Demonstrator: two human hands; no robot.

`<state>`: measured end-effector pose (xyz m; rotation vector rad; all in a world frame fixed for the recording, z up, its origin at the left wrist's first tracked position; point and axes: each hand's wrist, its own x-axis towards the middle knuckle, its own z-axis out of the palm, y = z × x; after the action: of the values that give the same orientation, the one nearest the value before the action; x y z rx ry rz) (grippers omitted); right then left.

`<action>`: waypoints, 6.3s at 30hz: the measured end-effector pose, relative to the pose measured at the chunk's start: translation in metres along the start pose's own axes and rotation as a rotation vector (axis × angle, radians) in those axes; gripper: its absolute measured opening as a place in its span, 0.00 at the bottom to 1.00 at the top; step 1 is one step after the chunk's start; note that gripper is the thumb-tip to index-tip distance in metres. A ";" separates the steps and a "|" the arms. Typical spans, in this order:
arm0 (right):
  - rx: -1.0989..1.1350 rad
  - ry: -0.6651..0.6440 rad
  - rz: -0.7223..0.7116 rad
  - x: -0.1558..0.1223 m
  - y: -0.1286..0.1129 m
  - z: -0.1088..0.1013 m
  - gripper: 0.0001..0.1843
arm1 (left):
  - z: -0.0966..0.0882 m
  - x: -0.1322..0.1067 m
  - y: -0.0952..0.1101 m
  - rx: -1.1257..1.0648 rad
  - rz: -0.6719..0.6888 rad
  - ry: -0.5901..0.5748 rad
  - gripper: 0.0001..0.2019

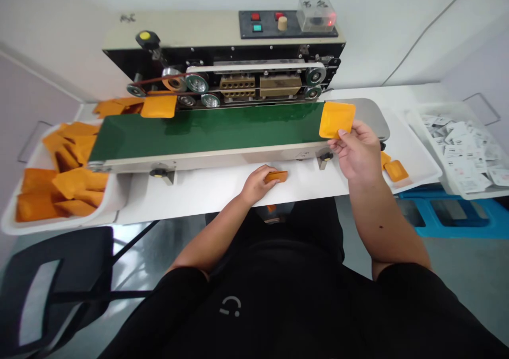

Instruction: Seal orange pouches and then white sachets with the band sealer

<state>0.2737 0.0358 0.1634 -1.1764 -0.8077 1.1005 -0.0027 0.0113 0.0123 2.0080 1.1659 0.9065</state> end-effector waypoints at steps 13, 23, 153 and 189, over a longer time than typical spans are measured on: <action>-0.105 -0.030 0.125 0.089 -0.038 -0.004 0.04 | 0.000 0.000 -0.001 0.012 0.018 0.003 0.11; -0.311 -0.102 0.183 0.110 -0.025 0.039 0.06 | -0.001 0.000 0.001 0.000 -0.004 0.002 0.11; -0.178 0.068 -0.154 -0.003 -0.005 -0.033 0.13 | 0.000 -0.004 0.002 -0.282 -0.079 -0.030 0.21; -0.544 0.310 -0.273 0.088 -0.049 -0.086 0.16 | -0.001 -0.005 0.001 -0.184 -0.060 0.003 0.12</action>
<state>0.3909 0.0930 0.1866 -1.5837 -1.0180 0.4619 -0.0048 0.0065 0.0124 1.8155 1.0972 0.9510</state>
